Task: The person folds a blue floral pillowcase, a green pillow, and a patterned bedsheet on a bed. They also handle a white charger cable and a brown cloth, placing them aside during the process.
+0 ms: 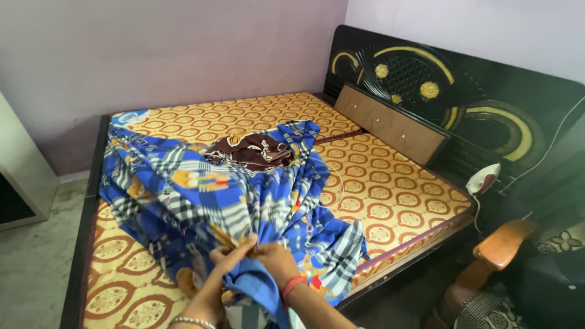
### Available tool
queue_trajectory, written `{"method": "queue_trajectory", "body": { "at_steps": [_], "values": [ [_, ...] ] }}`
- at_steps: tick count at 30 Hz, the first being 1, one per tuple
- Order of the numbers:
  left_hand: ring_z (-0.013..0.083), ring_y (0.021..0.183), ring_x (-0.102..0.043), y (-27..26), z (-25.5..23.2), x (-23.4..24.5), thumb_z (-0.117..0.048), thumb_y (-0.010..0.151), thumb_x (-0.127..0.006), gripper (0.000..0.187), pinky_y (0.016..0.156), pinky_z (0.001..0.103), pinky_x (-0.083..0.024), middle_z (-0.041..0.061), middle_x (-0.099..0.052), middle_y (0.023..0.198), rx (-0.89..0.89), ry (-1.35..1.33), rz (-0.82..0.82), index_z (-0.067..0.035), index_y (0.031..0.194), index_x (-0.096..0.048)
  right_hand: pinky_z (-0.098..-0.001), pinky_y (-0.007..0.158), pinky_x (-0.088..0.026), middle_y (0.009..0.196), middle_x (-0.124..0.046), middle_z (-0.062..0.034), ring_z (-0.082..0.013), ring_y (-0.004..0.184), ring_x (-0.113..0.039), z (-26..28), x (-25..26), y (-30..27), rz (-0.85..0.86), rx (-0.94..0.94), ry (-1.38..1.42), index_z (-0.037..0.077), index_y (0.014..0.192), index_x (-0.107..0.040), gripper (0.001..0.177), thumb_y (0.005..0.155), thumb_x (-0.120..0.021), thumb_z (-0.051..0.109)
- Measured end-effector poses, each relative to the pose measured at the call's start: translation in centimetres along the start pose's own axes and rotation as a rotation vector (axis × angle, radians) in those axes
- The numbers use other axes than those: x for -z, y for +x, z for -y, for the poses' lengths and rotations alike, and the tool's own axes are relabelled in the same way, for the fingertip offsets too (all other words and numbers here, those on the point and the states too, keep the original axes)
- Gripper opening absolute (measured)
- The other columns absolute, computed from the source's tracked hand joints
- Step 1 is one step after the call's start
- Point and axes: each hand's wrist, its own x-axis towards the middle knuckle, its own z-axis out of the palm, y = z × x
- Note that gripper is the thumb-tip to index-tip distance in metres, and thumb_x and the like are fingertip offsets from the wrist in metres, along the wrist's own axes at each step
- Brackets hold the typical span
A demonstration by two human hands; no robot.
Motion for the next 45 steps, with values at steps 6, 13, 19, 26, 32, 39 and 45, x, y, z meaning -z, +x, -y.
{"method": "queue_trajectory", "body": {
  "at_steps": [6, 13, 19, 26, 32, 39, 45],
  "values": [
    [0.0197, 0.067, -0.069, -0.6, -2.4, 2.1, -0.028, 0.086, -0.067, 0.021, 0.056, 0.035, -0.056, 0.008, -0.07, 0.085, 0.073, -0.27, 0.195, -0.011, 0.1, -0.067, -0.0423, 0.085, -0.053, 0.102, -0.073, -0.0241, -0.033, 0.096, -0.067, 6.9, 1.3, 2.4, -0.261, -0.127, -0.175, -0.002, 0.098, -0.073, 0.045, 0.081, -0.08, 0.04],
    [0.0144, 0.064, -0.067, -1.2, -5.7, 3.9, -0.033, 0.091, -0.061, 0.028, 0.058, 0.032, -0.052, 0.003, -0.073, 0.08, 0.209, -0.307, 0.313, -0.009, 0.095, -0.076, -0.0426, 0.089, -0.052, 0.115, -0.062, -0.0267, -0.0341, 0.105, -0.062, 0.4, -0.7, 5.4, -0.169, -0.295, 0.55, 0.008, 0.118, -0.062, 0.055, 0.073, -0.082, 0.033],
    [0.0084, 0.066, -0.06, -2.5, -4.2, 2.3, -0.032, 0.089, -0.074, 0.034, 0.062, 0.034, -0.051, 0.006, -0.073, 0.075, -0.194, 0.431, 0.6, 0.001, 0.085, -0.081, -0.0442, 0.07, -0.056, 0.08, -0.073, -0.0169, -0.0317, 0.079, -0.072, -9.9, -3.1, 11.0, 0.124, 0.404, -0.184, 0.006, 0.083, -0.074, 0.025, 0.068, -0.076, 0.026],
    [0.0293, 0.079, -0.078, -3.3, -10.5, 4.2, -0.05, 0.073, -0.07, 0.05, 0.072, 0.04, -0.058, 0.02, -0.081, 0.083, -0.338, 0.655, 0.086, -0.004, 0.089, -0.082, -0.0431, 0.069, -0.054, 0.077, -0.072, -0.013, -0.0308, 0.075, -0.069, -6.8, -5.9, 11.2, -0.087, 0.356, -0.62, 0.008, 0.077, -0.078, 0.017, 0.071, -0.07, 0.022],
    [0.042, 0.095, -0.071, -7.9, -16.0, 4.6, -0.064, 0.078, -0.077, 0.078, 0.081, 0.048, -0.056, 0.027, -0.071, 0.112, -0.371, 0.837, -0.283, 0.001, 0.12, -0.061, -0.0303, 0.064, -0.05, 0.067, -0.07, -0.0059, -0.0133, 0.065, -0.063, 6.0, -1.9, 7.8, -0.231, -0.284, 0.291, 0.006, 0.08, -0.075, 0.016, 0.075, -0.064, 0.017],
    [0.0402, 0.101, -0.068, -5.8, -14.5, 4.4, -0.018, 0.069, -0.067, 0.07, 0.078, 0.047, -0.057, 0.02, -0.061, 0.129, -0.895, 0.825, 0.021, -0.016, 0.138, -0.057, -0.0297, 0.068, -0.05, 0.083, -0.068, -0.0041, -0.0139, 0.076, -0.06, 11.8, 0.3, 6.4, -0.189, -0.182, 0.675, 0.0, 0.1, -0.067, 0.027, 0.074, -0.07, 0.005],
    [0.041, 0.096, -0.07, 0.0, -11.9, 5.7, -0.012, 0.081, -0.063, 0.034, 0.083, 0.047, -0.055, 0.024, -0.073, 0.101, -0.76, 0.495, -0.172, -0.002, 0.112, -0.073, -0.0287, 0.096, -0.049, 0.116, -0.07, -0.0066, -0.0155, 0.104, -0.063, 11.5, -0.5, 6.5, 0.131, -0.084, 0.764, 0.004, 0.132, -0.064, 0.059, 0.075, -0.077, 0.009]
  ]
}}
